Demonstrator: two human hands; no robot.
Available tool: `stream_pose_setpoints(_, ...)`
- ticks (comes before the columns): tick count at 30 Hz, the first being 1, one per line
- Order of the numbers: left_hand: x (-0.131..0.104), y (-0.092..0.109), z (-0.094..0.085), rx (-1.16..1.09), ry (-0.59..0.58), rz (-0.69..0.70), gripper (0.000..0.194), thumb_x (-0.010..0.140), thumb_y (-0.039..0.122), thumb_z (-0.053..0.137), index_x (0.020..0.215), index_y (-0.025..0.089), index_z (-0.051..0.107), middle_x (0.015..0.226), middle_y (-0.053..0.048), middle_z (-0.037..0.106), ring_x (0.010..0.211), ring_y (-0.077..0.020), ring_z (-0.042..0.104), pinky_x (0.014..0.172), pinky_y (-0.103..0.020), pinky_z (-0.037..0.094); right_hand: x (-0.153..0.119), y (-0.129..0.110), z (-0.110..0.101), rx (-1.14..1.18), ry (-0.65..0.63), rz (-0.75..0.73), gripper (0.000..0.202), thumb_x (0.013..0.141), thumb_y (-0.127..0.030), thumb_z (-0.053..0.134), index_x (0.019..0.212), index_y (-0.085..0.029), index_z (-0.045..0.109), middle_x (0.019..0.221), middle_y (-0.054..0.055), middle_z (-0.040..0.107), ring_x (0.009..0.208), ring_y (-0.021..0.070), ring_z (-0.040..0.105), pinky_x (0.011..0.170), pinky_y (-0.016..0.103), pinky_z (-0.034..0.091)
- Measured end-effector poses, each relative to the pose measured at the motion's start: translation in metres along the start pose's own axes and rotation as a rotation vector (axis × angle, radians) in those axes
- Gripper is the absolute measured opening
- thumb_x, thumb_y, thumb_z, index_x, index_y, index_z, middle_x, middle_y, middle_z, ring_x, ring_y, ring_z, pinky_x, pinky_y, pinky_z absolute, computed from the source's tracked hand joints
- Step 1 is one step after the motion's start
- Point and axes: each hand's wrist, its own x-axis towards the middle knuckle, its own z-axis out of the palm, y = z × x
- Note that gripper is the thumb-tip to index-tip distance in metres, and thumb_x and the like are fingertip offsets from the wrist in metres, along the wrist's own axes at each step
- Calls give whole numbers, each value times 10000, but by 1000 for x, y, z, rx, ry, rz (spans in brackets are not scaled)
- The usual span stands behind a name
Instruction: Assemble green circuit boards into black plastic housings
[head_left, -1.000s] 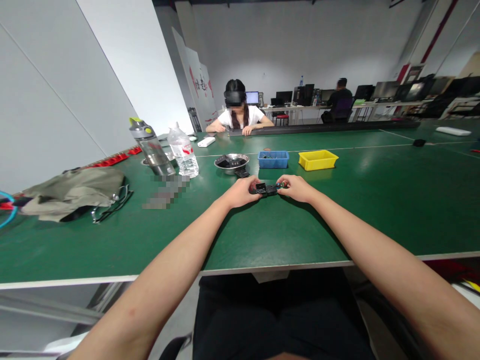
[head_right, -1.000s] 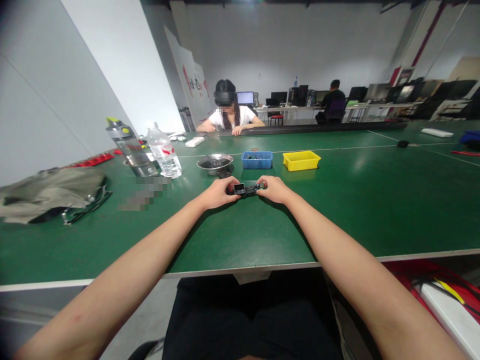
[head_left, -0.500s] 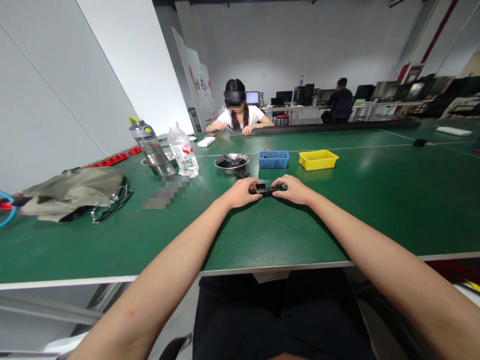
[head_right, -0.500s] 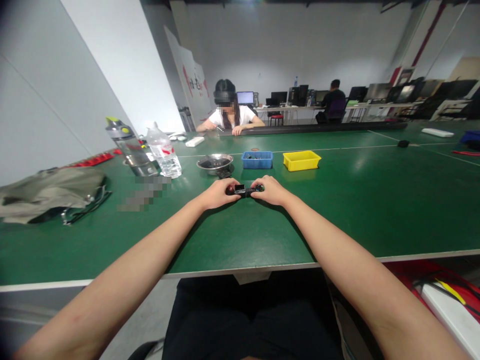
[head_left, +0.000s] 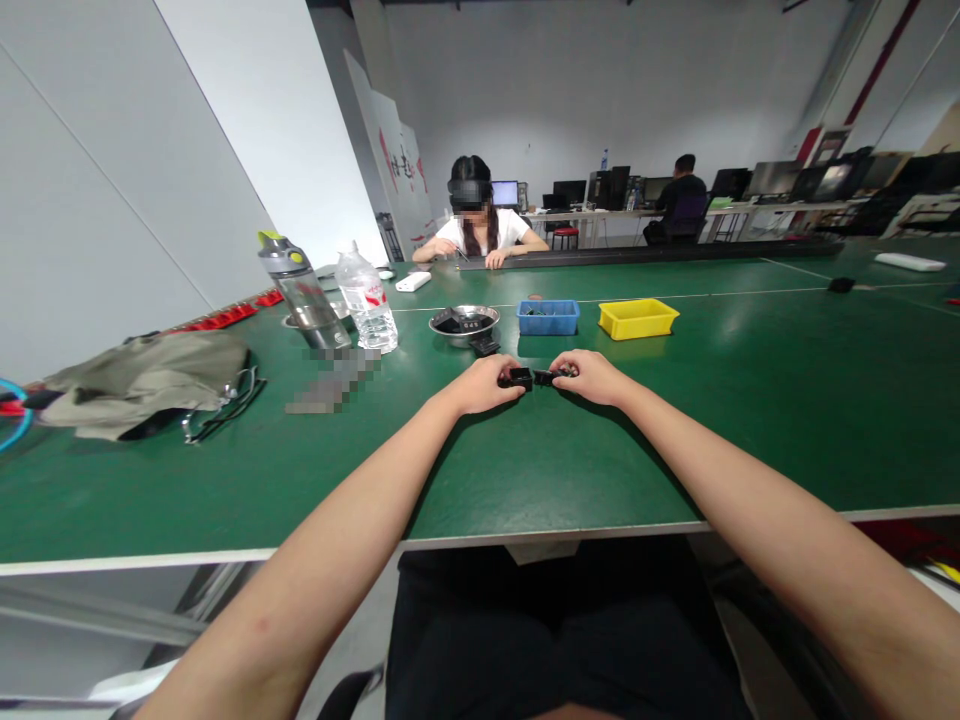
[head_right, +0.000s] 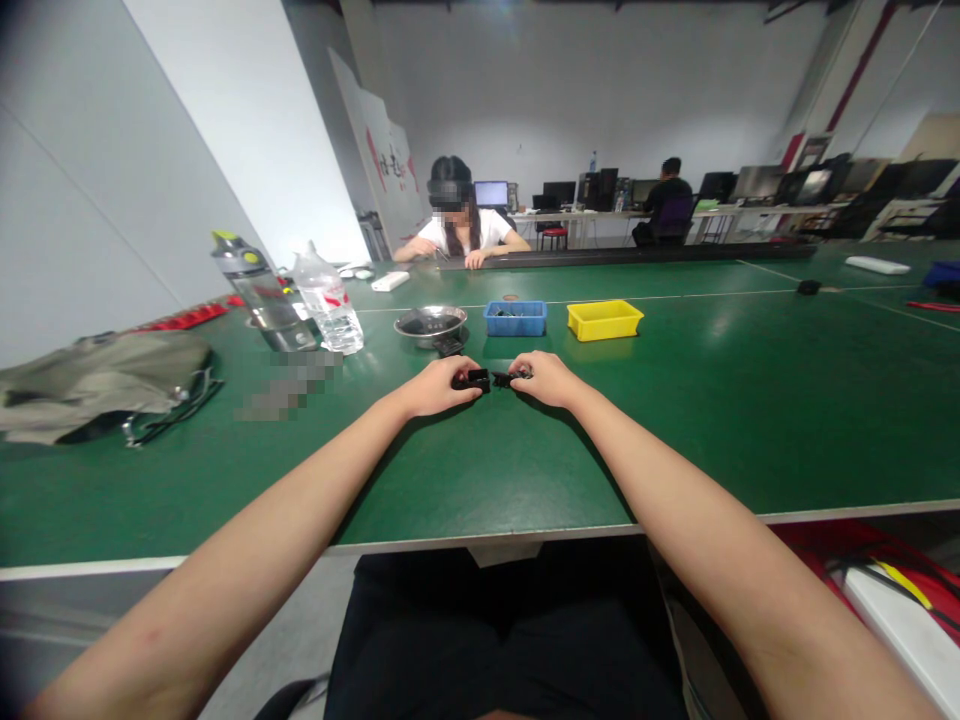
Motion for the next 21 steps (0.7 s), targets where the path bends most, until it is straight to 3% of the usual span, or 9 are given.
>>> stream_pose_setpoints(6, 1, 1, 0, -9, 2, 1, 247, 779, 368, 707, 943, 183, 700, 879, -44, 697, 816, -217, 649, 779, -326, 506, -1, -4, 8, -9, 44, -30, 154, 838, -274, 780, 979, -212, 788, 895, 42, 726, 822, 190, 624, 821, 309, 470)
stream_pose_setpoints(13, 0, 2, 0, -40, 12, -7, 244, 765, 340, 707, 947, 183, 665, 826, -19, 665, 769, -198, 623, 741, -312, 490, 3, -15, 13, 19, 143, -49, 49, 850, -193, 712, 829, -206, 755, 944, 85, 725, 960, 243, 623, 910, 357, 450)
stream_pose_setpoints(21, -1, 2, 2, -84, 23, -29, 292, 725, 223, 683, 1002, 199, 591, 770, 31, 632, 703, -163, 598, 693, -278, 477, -2, -11, -1, 188, 285, 17, 58, 856, -208, 594, 886, -209, 644, 741, -3, 684, 680, 175, 637, 709, 287, 484)
